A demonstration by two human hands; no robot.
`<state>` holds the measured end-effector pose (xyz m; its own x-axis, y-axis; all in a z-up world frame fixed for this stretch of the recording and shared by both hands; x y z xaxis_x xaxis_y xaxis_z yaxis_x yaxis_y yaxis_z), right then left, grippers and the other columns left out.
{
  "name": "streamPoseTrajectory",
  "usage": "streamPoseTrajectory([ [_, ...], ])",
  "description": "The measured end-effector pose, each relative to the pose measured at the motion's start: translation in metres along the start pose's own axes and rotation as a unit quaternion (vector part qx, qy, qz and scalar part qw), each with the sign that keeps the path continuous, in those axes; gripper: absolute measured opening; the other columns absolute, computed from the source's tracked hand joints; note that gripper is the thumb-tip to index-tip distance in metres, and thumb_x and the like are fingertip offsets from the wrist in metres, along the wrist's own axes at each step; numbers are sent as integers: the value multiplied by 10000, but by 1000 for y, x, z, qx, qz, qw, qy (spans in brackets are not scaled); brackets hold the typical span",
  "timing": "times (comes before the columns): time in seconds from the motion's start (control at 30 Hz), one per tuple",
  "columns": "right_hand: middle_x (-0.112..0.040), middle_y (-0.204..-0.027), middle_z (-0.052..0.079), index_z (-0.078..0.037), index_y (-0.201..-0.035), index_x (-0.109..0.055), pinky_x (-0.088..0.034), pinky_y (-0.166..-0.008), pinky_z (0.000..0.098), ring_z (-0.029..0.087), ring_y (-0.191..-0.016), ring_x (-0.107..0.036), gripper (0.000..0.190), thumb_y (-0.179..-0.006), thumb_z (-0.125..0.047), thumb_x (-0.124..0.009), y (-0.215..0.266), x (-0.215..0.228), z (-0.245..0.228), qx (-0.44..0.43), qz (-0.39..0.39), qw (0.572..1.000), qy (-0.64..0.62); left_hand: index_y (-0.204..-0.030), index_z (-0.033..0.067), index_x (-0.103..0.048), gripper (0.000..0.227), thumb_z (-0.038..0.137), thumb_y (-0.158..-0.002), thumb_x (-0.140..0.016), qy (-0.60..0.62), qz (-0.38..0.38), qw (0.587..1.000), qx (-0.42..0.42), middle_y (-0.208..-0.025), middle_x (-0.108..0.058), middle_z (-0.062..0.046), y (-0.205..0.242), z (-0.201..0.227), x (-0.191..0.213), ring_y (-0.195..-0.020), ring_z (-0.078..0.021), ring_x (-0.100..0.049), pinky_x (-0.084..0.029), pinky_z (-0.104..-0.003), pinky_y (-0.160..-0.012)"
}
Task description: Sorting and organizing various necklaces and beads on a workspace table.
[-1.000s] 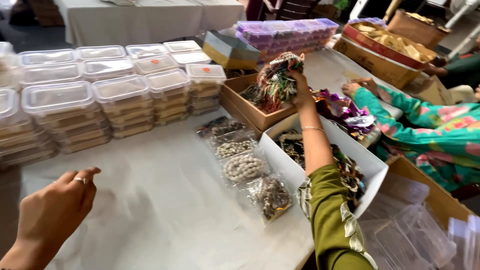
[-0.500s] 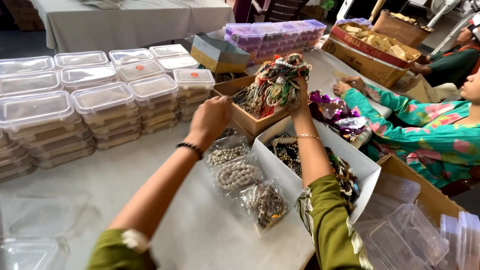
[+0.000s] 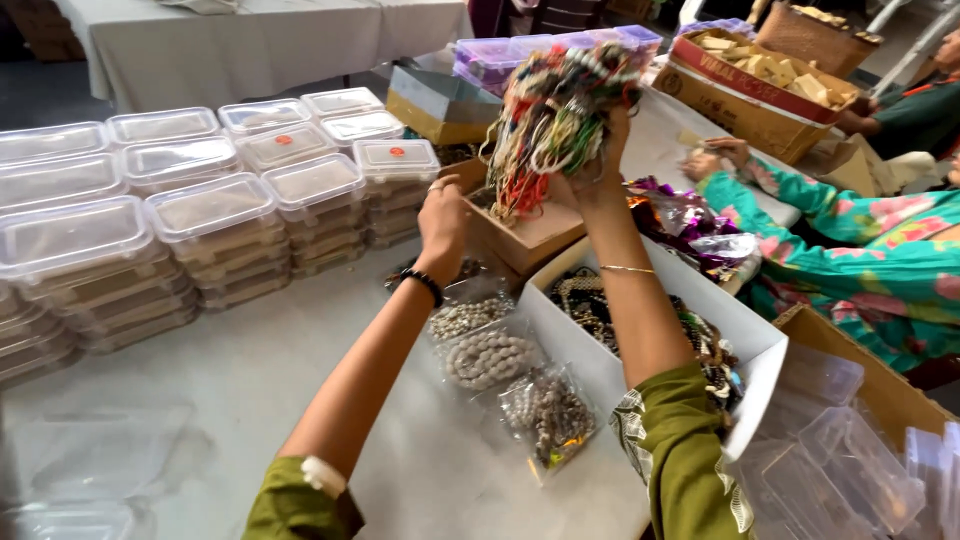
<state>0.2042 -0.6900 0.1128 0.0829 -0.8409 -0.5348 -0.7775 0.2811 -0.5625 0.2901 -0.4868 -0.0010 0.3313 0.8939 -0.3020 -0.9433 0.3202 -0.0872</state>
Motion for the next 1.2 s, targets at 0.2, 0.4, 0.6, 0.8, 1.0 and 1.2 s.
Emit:
streamPoseTrajectory([
  [0.2,-724,-1172,88,-76,-1282,-655,-601,-839,372,205,-989,-716,456,-1074,-477,-596,0,-103,-13,41,-121,992,-1,-1185,84,-640,318,229,-1014,-415,160,-34,975,152,-1013,-733,-37,51,-9,128,-876,-134,-703,-569,-258,-765],
  [0.4,-725,-1152,78,-80,-1266,-659,-585,-841,355,189,-976,-706,459,-1103,-499,-563,10,-182,6,14,-180,983,-21,-1291,18,-594,246,236,-1197,-530,326,-12,935,-136,-1045,-625,-73,61,-99,268,-891,-173,-594,-483,-319,-723],
  [0.6,-732,-1102,84,-63,-1212,-659,-592,-855,388,216,-964,-710,404,-956,-374,-641,57,-220,92,-90,-149,978,112,-1333,103,-557,467,433,-1015,-467,338,48,937,72,-1143,-686,-123,140,-13,344,-958,-228,-700,-596,-379,-843],
  [0.8,-778,-1076,74,-91,-1145,-751,-612,-872,332,167,-941,-739,435,-737,-96,-902,149,-306,154,-30,-361,753,549,-1449,97,-507,601,536,-1043,-450,239,1,970,40,-1315,-654,-153,131,-17,375,-1057,-244,-646,-539,-373,-888],
  [1.0,-857,-1022,72,-126,-1134,-843,-609,-693,271,154,-813,-780,258,-894,-159,-754,139,-309,140,-100,-132,772,614,-1485,76,-441,633,508,-1022,-434,217,-2,975,50,-1387,-620,-171,144,14,357,-1260,-285,-627,-536,-420,-1029],
  [1.2,-728,-1207,153,-135,-1096,-812,-576,-888,423,322,-1044,-707,599,-563,-372,-950,207,-366,164,251,-522,602,549,-1503,62,-460,633,496,-1042,-440,185,-4,982,28,-1391,-626,-178,143,16,358,-1261,-290,-627,-513,-411,-1066],
])
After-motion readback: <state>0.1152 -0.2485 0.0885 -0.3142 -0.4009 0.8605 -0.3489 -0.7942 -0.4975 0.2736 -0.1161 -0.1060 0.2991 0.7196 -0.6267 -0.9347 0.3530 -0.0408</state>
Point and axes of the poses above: each hand's wrist, its own y-axis away from the middle knuckle, its own x-axis out of the back of the hand, z = x × y, the point moved 4 cm from there along -y, towards the middle knuckle
